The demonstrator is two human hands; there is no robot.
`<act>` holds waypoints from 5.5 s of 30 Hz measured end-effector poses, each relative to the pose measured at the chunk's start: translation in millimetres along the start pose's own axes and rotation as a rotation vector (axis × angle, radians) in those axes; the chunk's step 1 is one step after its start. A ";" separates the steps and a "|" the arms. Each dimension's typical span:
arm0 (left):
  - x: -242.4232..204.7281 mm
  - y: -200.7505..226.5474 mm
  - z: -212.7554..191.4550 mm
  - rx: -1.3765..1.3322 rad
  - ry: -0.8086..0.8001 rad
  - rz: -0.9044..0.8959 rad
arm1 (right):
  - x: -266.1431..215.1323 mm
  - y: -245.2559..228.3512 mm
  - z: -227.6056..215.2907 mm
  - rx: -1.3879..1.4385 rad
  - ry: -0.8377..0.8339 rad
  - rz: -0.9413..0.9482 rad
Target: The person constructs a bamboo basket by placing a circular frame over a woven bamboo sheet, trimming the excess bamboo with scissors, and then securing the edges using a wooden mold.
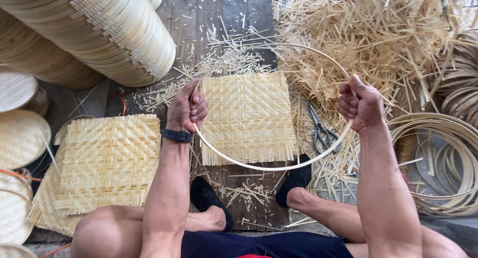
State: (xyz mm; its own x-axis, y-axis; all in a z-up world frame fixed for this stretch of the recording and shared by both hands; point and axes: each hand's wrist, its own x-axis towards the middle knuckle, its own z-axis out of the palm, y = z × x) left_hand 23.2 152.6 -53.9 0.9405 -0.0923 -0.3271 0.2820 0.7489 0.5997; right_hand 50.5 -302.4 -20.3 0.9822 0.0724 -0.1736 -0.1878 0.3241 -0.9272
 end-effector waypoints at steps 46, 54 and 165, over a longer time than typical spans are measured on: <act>105.7 -136.3 -213.5 1.259 0.727 0.129 | 80.7 220.9 1.7 -1.024 0.230 0.135; 100.6 -137.4 -216.0 1.377 0.681 0.180 | 76.5 225.2 8.7 -1.094 0.398 0.228; 396.6 -152.5 -149.1 1.800 -0.131 -0.269 | 181.9 252.1 40.7 -1.095 0.336 0.317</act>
State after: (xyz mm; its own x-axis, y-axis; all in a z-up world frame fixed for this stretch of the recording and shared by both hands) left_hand 325.0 99.6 -383.9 0.8224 -0.1885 -0.5368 0.1651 -0.8238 0.5423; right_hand 181.4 -169.2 -272.1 0.8779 -0.3001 -0.3731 -0.4741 -0.6540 -0.5895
